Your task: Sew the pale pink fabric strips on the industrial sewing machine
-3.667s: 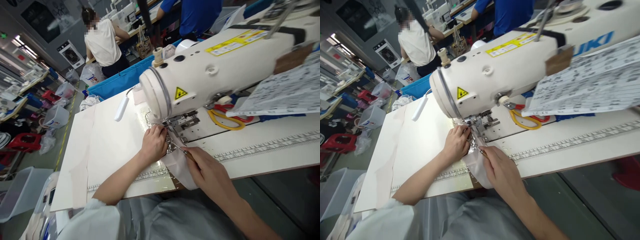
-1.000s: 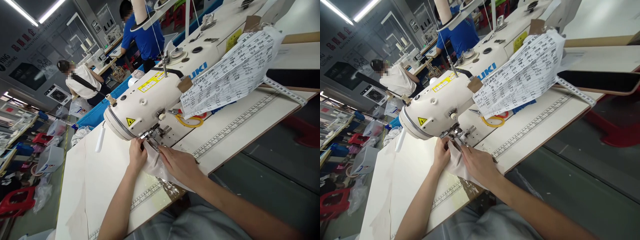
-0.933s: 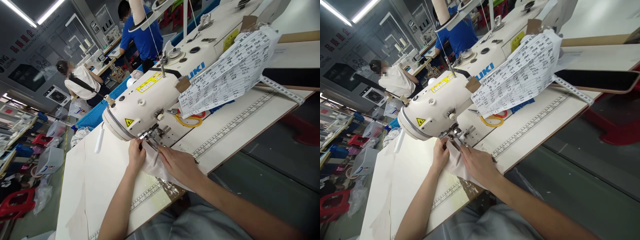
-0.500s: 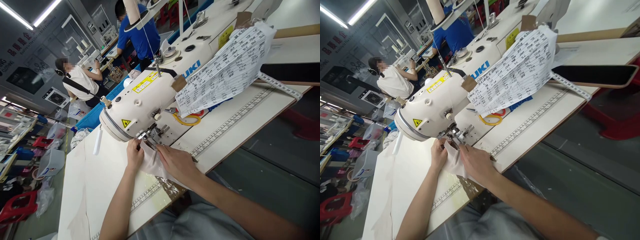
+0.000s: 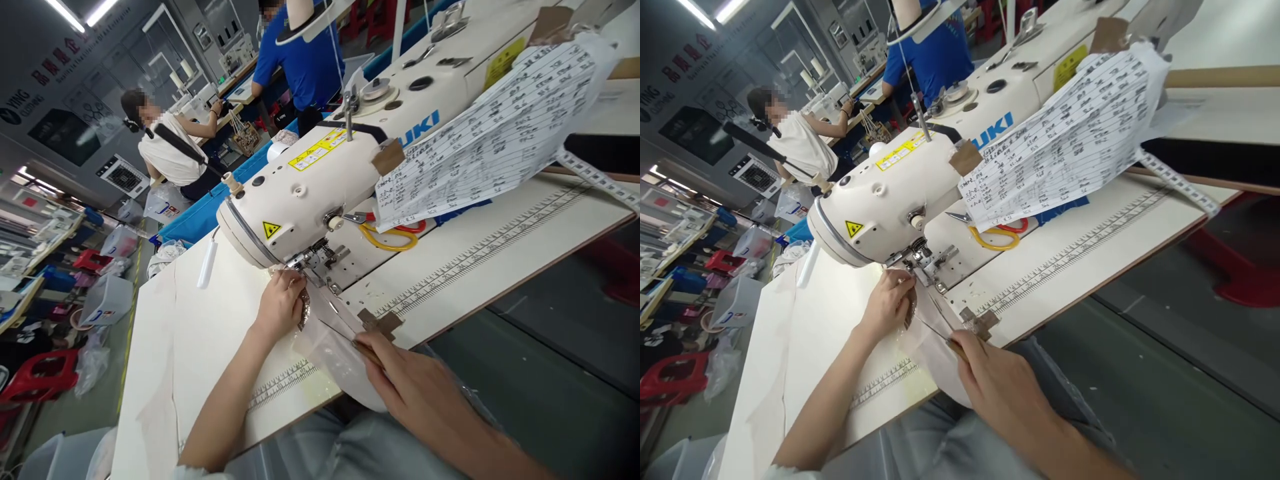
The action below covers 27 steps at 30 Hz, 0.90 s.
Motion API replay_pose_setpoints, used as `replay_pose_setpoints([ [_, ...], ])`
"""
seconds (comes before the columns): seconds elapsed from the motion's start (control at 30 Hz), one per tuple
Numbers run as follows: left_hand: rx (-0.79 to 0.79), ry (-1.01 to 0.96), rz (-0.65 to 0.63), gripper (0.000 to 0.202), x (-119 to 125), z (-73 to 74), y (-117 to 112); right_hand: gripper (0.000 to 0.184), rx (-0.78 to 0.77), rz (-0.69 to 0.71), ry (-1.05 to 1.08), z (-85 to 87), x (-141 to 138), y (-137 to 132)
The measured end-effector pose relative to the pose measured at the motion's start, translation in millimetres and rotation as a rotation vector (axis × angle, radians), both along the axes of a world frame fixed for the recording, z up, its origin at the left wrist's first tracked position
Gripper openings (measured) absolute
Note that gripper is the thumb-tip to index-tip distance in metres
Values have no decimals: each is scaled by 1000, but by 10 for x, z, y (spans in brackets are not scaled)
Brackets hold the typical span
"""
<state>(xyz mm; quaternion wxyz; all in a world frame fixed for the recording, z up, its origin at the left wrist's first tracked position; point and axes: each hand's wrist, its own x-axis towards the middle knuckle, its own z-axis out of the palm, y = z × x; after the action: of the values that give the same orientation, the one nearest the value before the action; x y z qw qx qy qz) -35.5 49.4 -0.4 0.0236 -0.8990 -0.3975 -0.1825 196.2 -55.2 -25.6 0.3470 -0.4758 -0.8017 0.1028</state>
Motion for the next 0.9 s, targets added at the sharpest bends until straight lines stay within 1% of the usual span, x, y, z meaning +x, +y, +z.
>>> replay_pose_setpoints([
  [0.07, 0, 57, 48, 34, 66, 7, -63, 22, 5, 23, 16, -12, 74, -92],
  [0.13, 24, 76, 111, 30, 149, -19, -124, 22, 28, 20, 17, -16, 126, -130],
  [0.2, 58, 60, 166, 29, 223, -61, -183, 22, 47, 14, 15, -11, 164, -129],
  [0.27, 77, 30, 191, 30, 267, -97, -239, 22, 53, 11, 15, -2, 192, -110],
  [0.47, 72, -40, 167, 38, 235, -112, -336, 25, 105, 14, -28, -29, 211, -67],
  [0.57, 60, -52, 174, 40, 217, -117, -334, 26, 97, 10, -60, -47, 201, -58],
  [0.73, 66, -39, 198, 43, 232, -166, -314, 28, 99, -5, -86, -32, 179, -11],
  [0.9, 74, -24, 191, 43, 233, -193, -304, 32, 104, -25, -172, -22, 151, 52],
])
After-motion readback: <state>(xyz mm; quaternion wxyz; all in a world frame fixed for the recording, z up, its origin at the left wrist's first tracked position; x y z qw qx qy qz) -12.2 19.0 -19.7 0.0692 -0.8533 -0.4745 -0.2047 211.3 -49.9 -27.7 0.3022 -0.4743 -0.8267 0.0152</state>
